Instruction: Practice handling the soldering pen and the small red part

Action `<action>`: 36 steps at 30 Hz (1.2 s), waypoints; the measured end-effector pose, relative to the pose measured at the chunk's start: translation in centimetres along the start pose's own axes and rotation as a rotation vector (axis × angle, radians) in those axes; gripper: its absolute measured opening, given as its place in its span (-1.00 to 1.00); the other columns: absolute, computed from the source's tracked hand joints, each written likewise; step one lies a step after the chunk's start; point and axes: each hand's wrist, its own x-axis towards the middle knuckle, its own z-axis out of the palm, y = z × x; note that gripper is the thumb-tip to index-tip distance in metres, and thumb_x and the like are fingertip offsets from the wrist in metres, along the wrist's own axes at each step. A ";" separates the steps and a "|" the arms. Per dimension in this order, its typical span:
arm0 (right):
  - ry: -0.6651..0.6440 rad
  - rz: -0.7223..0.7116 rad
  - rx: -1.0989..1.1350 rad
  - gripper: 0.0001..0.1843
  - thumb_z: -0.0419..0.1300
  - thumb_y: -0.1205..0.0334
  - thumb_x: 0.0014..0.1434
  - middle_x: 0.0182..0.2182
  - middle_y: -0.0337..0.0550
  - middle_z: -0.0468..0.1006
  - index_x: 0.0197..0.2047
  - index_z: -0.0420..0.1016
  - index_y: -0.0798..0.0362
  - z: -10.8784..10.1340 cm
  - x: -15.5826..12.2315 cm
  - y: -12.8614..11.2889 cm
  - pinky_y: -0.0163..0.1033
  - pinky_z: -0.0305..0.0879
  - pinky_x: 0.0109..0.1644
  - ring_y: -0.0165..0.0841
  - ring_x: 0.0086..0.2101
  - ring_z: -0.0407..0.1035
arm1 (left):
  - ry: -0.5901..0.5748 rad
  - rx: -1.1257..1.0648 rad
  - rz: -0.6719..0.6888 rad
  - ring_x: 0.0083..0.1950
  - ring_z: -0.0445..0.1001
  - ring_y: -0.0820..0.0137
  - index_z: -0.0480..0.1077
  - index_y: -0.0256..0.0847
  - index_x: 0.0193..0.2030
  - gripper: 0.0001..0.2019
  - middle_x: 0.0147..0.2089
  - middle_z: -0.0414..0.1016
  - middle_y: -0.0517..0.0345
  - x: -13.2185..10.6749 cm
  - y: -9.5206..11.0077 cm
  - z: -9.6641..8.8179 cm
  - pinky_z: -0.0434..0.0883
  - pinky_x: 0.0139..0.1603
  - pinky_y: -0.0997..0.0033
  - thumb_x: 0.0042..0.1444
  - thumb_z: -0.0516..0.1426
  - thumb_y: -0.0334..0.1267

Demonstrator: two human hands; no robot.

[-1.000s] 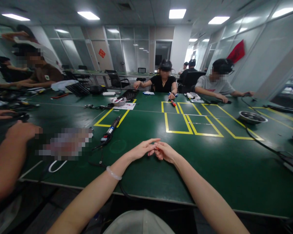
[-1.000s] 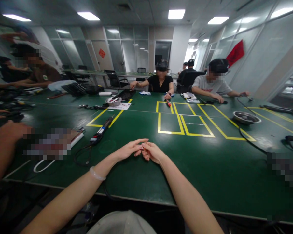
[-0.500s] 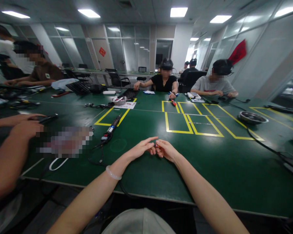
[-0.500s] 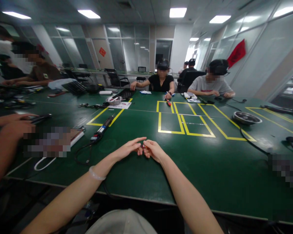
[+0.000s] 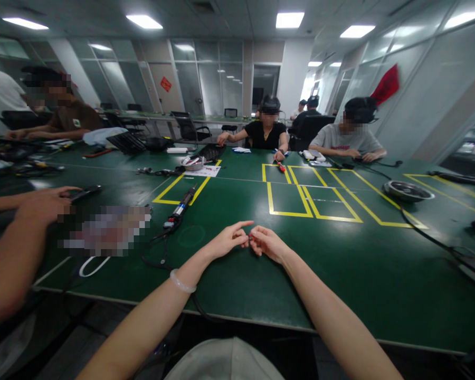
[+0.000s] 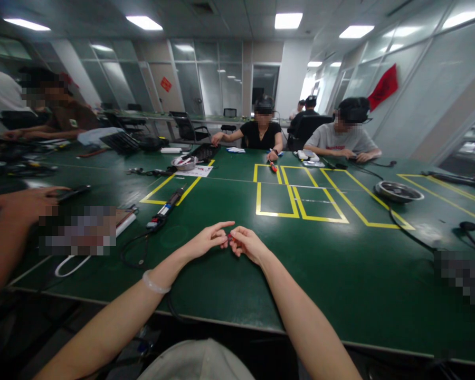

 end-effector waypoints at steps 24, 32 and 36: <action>0.191 -0.120 -0.007 -0.53 0.44 0.02 -0.12 -0.48 -0.24 0.53 -0.24 0.40 0.09 -0.6 0.7 0.1 -0.39 0.29 -0.52 -0.51 -0.58 0.34 | 0.667 1.229 -0.785 0.08 0.40 -0.03 0.31 -0.28 0.14 -0.43 0.16 0.35 -0.27 -7.2 -1.2 -15.7 0.39 -0.06 0.11 0.11 0.03 0.09; 0.182 -0.149 -0.050 -0.54 0.43 0.00 -0.10 -0.50 -0.28 0.50 -0.35 0.29 0.06 -0.6 0.6 0.2 -0.41 0.25 -0.54 -0.53 -0.60 0.32 | 0.677 1.223 -0.805 0.00 0.47 -0.02 0.35 -0.20 0.12 -0.45 0.07 0.46 -0.22 -6.9 -1.6 -16.5 0.41 -0.17 0.16 0.06 0.06 0.06; 0.174 -0.146 -0.094 -0.54 0.43 -0.01 -0.10 -0.48 -0.27 0.50 -0.35 0.30 0.06 -0.6 0.6 0.3 -0.40 0.26 -0.53 -0.52 -0.59 0.33 | 0.660 1.279 -0.782 -0.02 0.48 -0.03 0.37 -0.23 0.09 -0.44 0.01 0.48 -0.22 -6.3 -1.2 -15.5 0.41 -0.16 0.13 0.02 0.09 0.07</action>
